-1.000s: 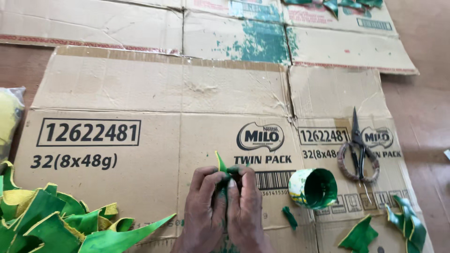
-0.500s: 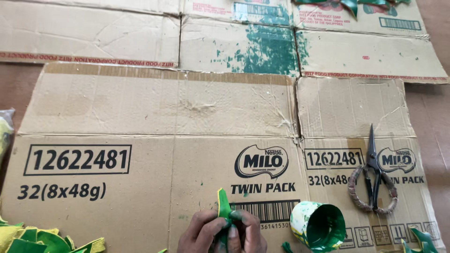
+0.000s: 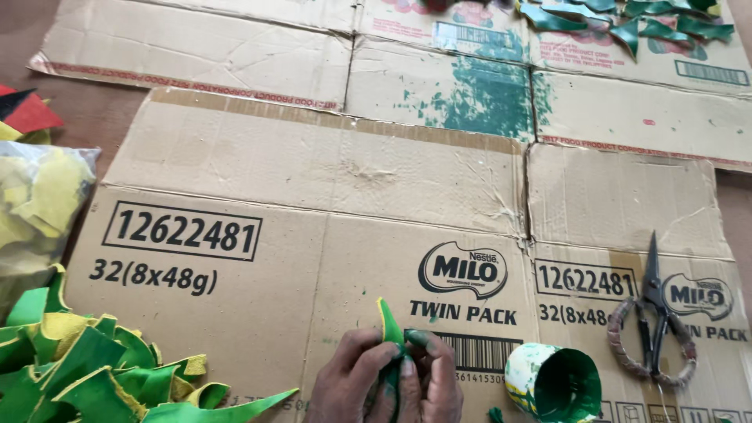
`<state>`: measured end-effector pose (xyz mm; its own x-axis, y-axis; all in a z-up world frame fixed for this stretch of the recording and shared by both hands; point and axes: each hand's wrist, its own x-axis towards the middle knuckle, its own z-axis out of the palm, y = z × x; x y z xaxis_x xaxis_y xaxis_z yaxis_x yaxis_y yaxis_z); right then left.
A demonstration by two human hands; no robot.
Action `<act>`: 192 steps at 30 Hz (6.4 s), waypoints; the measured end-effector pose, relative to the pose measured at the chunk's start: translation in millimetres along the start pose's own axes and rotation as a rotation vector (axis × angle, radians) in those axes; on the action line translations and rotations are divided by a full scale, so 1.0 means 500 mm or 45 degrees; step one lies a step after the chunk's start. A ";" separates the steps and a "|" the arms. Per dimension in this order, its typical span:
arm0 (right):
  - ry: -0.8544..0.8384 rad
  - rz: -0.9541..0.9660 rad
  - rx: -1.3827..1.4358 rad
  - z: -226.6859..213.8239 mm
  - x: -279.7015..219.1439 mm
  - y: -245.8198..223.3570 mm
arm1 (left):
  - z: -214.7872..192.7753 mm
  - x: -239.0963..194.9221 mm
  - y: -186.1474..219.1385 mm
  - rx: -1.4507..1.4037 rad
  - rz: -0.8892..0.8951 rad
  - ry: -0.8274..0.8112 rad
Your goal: The person paints the edges of green, leaf-shaped craft pieces using a small brush and green paint. They pick up each piece, apply paint to the edges, and place the finished pieces on a cardboard surface.
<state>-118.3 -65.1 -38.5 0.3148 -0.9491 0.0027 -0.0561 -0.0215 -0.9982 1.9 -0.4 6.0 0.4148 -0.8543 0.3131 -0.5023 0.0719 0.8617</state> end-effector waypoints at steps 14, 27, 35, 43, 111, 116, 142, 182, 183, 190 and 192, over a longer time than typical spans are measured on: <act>0.171 0.066 0.136 0.014 -0.011 -0.072 | -0.062 0.029 0.042 -0.599 -0.518 -0.124; 0.261 0.095 0.049 0.004 -0.037 -0.084 | -0.065 0.014 0.039 -0.446 -0.507 -0.198; 0.186 0.163 0.070 0.001 -0.035 -0.099 | -0.082 0.051 0.064 -0.352 -0.252 -0.191; 0.055 0.251 0.186 -0.015 -0.002 -0.129 | -0.086 0.026 0.064 -0.783 -0.834 -0.431; -0.033 -0.067 -0.664 -0.012 0.024 -0.172 | -0.047 0.009 0.087 0.295 -0.280 -0.338; -0.103 -0.103 -0.701 -0.022 0.025 -0.177 | -0.048 0.008 0.092 0.430 -0.362 -0.420; 0.312 -0.149 -1.094 -0.188 -0.083 -0.157 | -0.034 0.030 0.077 0.316 0.088 -0.374; -0.449 -0.368 -1.730 -0.317 0.146 -0.256 | -0.025 0.016 0.064 0.516 0.057 -0.452; -0.425 -0.378 -1.709 -0.318 0.143 -0.261 | -0.025 0.015 0.065 0.526 0.083 -0.442; -0.338 -0.437 -1.596 -0.319 0.119 -0.272 | -0.026 0.021 0.077 0.573 0.082 -0.549; -0.349 -0.429 -1.575 -0.326 0.116 -0.265 | -0.026 0.014 0.077 0.577 0.090 -0.543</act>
<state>-246.9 -168.3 103.8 0.6570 -0.7495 0.0812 -0.7180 -0.6549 -0.2357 -4.7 3.2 46.3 0.0766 -0.9925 0.0957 -0.8281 -0.0099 0.5604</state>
